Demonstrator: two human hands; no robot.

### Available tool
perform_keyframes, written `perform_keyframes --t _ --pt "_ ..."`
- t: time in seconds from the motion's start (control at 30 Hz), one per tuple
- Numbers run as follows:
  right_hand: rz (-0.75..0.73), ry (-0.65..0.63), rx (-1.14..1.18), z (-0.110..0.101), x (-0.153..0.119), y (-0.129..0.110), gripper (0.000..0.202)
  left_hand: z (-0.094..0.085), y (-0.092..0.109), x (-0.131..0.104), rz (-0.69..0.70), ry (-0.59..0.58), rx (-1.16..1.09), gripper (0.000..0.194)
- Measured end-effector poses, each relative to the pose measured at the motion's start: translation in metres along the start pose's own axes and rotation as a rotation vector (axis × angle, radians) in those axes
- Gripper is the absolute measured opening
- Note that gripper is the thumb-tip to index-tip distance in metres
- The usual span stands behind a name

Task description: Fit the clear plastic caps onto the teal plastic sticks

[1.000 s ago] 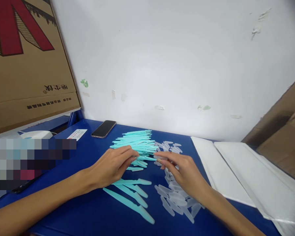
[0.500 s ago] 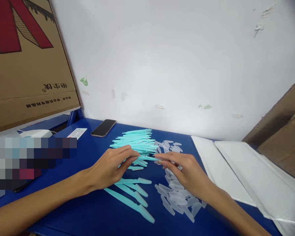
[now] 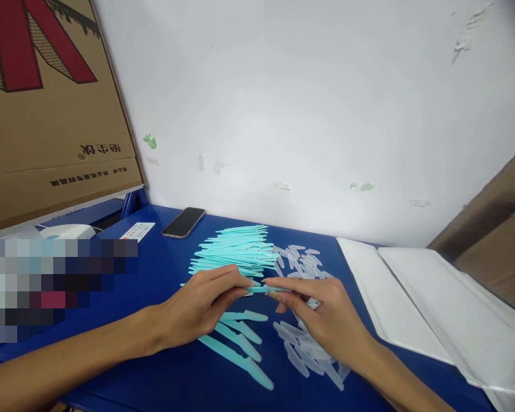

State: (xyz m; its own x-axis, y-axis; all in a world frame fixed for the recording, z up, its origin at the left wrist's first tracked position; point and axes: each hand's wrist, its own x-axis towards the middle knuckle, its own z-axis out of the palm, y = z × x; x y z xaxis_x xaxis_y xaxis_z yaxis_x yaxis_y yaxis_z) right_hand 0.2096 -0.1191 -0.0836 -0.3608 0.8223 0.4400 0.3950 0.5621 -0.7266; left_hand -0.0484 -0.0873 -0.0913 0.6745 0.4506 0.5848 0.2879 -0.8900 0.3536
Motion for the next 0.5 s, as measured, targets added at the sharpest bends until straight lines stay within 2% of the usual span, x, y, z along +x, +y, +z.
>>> perform_keyframes --t 0.17,0.33,0.5 --pt "0.023 -0.049 0.005 -0.002 -0.001 0.001 0.028 0.0 -0.001 0.001 -0.006 -0.037 0.01 0.022" --pt "-0.129 -0.127 -0.292 -0.007 0.003 0.006 0.025 -0.001 0.0 0.006 -0.089 -0.161 0.078 0.021" --pt "-0.227 -0.169 -0.486 -0.019 0.006 0.011 0.033 -0.015 -0.001 0.01 -0.11 -0.291 0.202 0.015"
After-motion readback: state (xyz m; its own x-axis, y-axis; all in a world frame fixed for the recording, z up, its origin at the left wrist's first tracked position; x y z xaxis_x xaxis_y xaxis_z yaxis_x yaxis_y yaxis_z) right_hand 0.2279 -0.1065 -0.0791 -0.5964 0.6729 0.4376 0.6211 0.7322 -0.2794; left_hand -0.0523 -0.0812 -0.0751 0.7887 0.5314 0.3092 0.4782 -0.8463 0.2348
